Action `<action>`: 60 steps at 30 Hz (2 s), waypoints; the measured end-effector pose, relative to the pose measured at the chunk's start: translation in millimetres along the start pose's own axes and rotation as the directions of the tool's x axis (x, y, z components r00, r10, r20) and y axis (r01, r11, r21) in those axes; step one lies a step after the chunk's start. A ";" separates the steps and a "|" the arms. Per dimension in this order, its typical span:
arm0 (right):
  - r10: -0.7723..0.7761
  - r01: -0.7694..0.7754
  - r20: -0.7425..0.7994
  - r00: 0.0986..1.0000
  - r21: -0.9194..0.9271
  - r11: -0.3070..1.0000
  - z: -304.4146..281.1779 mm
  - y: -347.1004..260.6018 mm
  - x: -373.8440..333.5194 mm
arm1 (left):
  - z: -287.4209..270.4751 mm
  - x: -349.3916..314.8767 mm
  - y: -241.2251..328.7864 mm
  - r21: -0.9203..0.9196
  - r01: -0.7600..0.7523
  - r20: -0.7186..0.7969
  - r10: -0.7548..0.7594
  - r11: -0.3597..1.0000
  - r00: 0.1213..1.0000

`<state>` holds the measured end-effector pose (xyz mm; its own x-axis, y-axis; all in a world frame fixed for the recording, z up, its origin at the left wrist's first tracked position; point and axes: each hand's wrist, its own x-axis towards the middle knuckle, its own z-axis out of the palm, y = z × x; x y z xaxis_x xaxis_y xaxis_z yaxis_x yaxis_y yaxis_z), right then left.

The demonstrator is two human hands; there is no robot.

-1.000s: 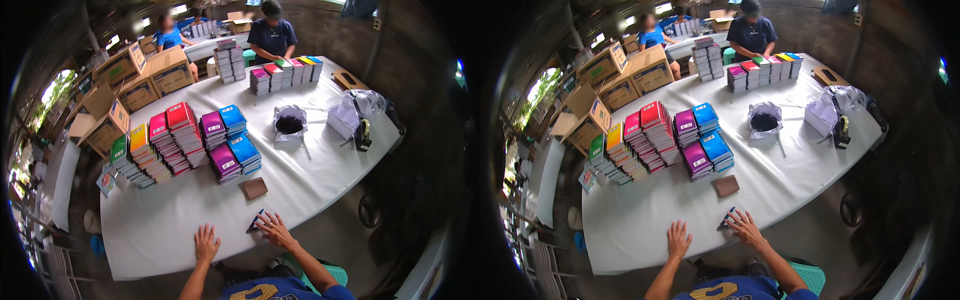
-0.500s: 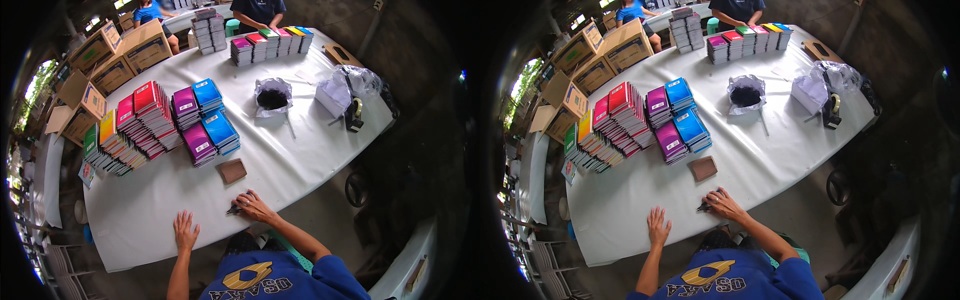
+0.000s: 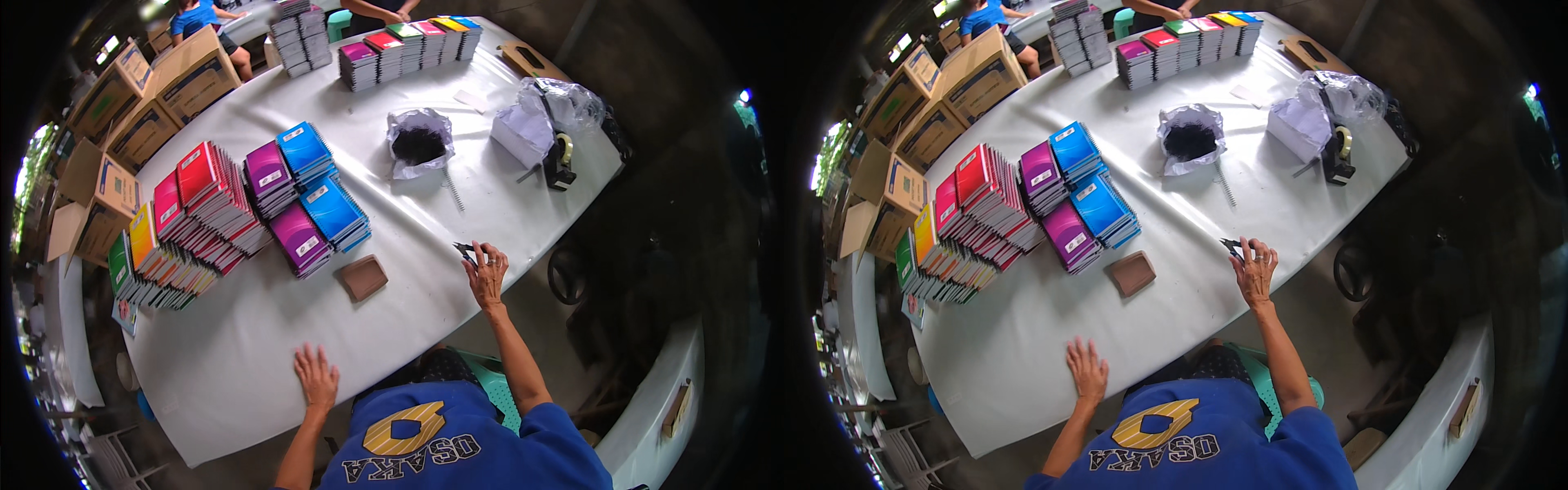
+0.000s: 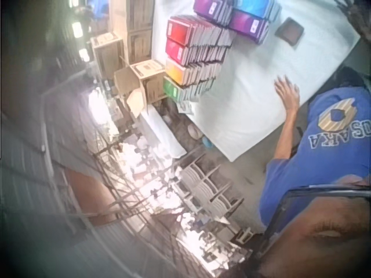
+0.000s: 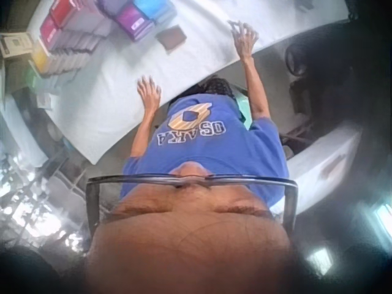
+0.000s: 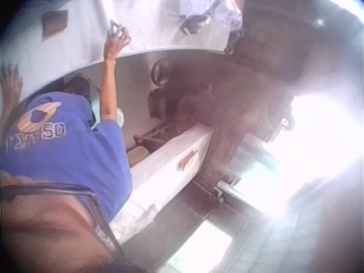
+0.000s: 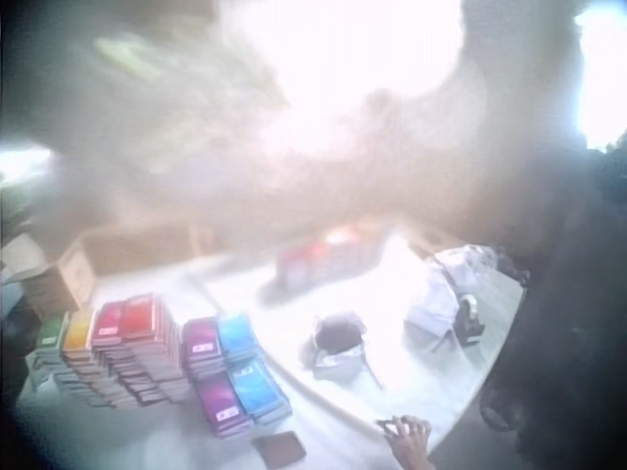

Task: The person organizes and packages spiral notebooks at a large table, using pliers to trim and secure the spiral binding on stacks of green notebooks. The person then stacks the finished notebooks together and moves them to the side of the workspace.

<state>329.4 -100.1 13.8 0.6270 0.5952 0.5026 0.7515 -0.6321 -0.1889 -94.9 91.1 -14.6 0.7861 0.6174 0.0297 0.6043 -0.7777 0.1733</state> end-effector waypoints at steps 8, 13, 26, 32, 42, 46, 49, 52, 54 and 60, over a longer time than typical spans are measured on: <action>0.135 -0.125 0.092 0.987 -0.108 0.986 29.9 24.5 -19.6 | 16.4 89.5 105.7 -0.186 -0.524 0.090 0.545 0.831 0.834; 0.162 -0.164 0.161 0.974 -0.001 0.986 25.0 47.6 -10.1 | 28.5 127.9 154.6 -0.157 -0.669 0.083 0.685 0.726 0.724; 0.133 -0.126 0.108 0.985 -0.073 0.989 28.8 217.8 76.2 | 43.1 300.4 330.2 -0.311 -0.506 -0.126 0.493 0.804 0.861; 0.085 -0.101 0.326 0.942 0.033 0.994 10.2 269.5 121.7 | 80.0 407.5 370.5 -0.376 -0.166 -0.164 0.111 0.911 0.980; -0.088 0.022 0.176 0.981 0.345 0.938 1.9 333.1 232.8 | 93.9 374.7 458.5 -0.581 -0.107 -0.167 0.010 0.807 0.986; -0.111 0.052 0.169 0.979 0.320 0.946 30.1 357.8 250.2 | 71.4 403.3 527.3 -0.711 -0.187 -0.231 0.026 0.678 0.973; -0.147 0.123 0.038 0.988 0.364 0.923 16.9 341.1 264.9 | 83.9 421.1 540.9 -0.780 -0.238 -0.239 0.076 0.578 0.968; -0.174 0.142 0.065 0.983 0.343 0.929 4.2 331.5 271.3 | 102.5 436.3 545.2 -0.795 -0.143 -0.024 0.206 0.589 0.978; -0.138 0.128 0.009 0.990 0.326 0.937 1.1 349.7 273.9 | 107.9 438.2 554.5 -0.573 -0.240 -0.085 0.235 0.783 0.968; -0.091 0.091 -0.012 0.996 0.303 0.949 -7.7 354.9 283.5 | 71.6 441.0 506.1 -0.556 -0.229 -0.252 0.100 0.799 0.962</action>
<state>772.3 -159.5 95.8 0.5532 0.6444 0.5279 0.8320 -0.3956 -0.3890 566.9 -38.7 15.8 0.7842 0.5462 0.2945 0.2306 -0.6971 0.6789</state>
